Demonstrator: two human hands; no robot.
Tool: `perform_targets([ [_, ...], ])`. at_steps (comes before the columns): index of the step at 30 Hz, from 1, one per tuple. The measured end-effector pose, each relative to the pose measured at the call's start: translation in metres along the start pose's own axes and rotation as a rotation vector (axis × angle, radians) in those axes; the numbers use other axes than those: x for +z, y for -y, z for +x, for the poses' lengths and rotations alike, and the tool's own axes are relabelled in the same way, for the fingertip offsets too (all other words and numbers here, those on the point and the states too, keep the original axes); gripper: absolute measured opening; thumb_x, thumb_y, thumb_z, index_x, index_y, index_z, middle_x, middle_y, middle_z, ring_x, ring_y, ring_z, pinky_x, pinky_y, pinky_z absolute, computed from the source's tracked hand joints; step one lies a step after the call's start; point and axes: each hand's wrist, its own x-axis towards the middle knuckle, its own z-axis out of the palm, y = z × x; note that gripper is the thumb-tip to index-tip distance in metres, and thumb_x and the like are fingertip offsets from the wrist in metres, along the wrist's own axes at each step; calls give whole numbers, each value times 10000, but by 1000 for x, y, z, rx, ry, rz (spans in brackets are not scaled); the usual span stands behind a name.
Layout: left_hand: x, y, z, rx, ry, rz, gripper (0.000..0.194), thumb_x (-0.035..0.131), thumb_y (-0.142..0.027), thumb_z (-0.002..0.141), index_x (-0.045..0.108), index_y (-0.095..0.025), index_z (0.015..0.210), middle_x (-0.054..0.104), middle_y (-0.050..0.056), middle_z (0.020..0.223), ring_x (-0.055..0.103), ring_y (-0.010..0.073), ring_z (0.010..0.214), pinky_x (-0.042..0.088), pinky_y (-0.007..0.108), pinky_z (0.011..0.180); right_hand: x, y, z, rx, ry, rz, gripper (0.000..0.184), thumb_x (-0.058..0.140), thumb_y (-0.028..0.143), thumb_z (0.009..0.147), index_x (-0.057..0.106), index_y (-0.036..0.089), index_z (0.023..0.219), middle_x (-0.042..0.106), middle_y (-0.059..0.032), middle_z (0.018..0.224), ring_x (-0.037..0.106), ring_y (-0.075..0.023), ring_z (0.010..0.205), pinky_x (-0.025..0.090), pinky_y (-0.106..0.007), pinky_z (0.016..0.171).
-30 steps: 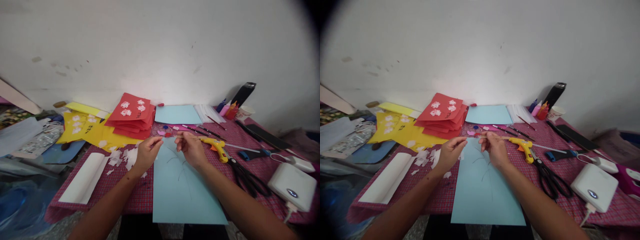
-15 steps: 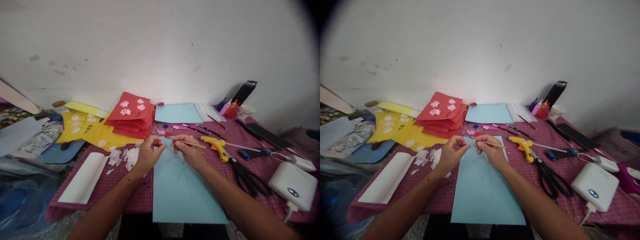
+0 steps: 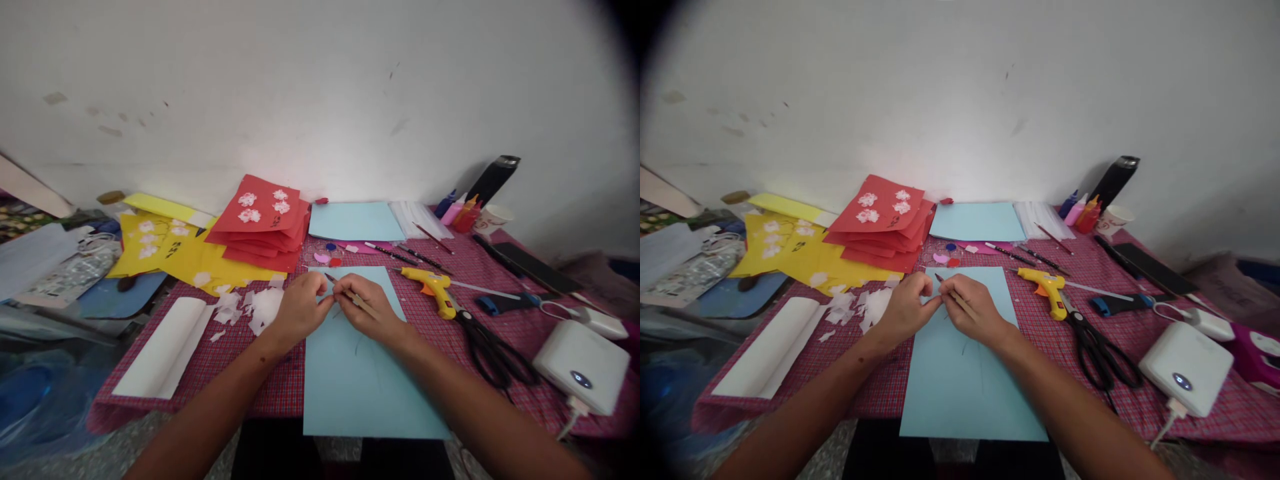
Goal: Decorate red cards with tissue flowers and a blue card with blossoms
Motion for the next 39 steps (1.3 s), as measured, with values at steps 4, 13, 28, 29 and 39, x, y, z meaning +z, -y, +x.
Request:
perform_targets([
  [4, 2, 1, -1, 22, 17, 35, 212, 627, -166, 797, 423, -221, 777, 516, -20, 746, 506, 161, 729, 386, 293, 685, 1, 0, -1, -52, -3, -64, 128, 536, 116, 817, 565, 239, 838, 570, 9, 732, 539, -156, 658, 428, -278, 650],
  [13, 2, 0, -1, -2, -9, 7, 237, 667, -200, 799, 431, -218, 789, 518, -27, 746, 502, 148, 711, 378, 281, 665, 6, -2, -3, 133, -72, 106, 85, 523, 152, 821, 539, 232, 845, 564, 20, 740, 491, -137, 616, 406, -245, 578],
  [28, -2, 2, 1, 79, 0, -75, 51, 605, -214, 894, 618, -198, 848, 609, 19, 815, 569, 152, 791, 444, 285, 733, -5, -4, 11, 423, -285, 422, 88, 605, 265, 792, 536, 213, 808, 561, 47, 670, 574, -133, 571, 423, -246, 541],
  [29, -2, 3, 2, 100, 12, -79, 87, 586, -202, 905, 644, -199, 841, 614, 25, 816, 572, 153, 800, 445, 287, 740, -5, -5, 11, 436, -298, 417, 85, 599, 264, 793, 532, 214, 807, 557, 49, 660, 573, -132, 560, 413, -243, 527],
  [39, -3, 1, 1, 114, 32, -161, 205, 527, -210, 942, 723, -205, 1002, 640, 39, 831, 583, 145, 778, 461, 279, 724, -3, -6, 8, 383, -281, 528, 57, 563, 202, 808, 509, 222, 811, 492, 68, 631, 513, -106, 492, 393, -239, 472],
])
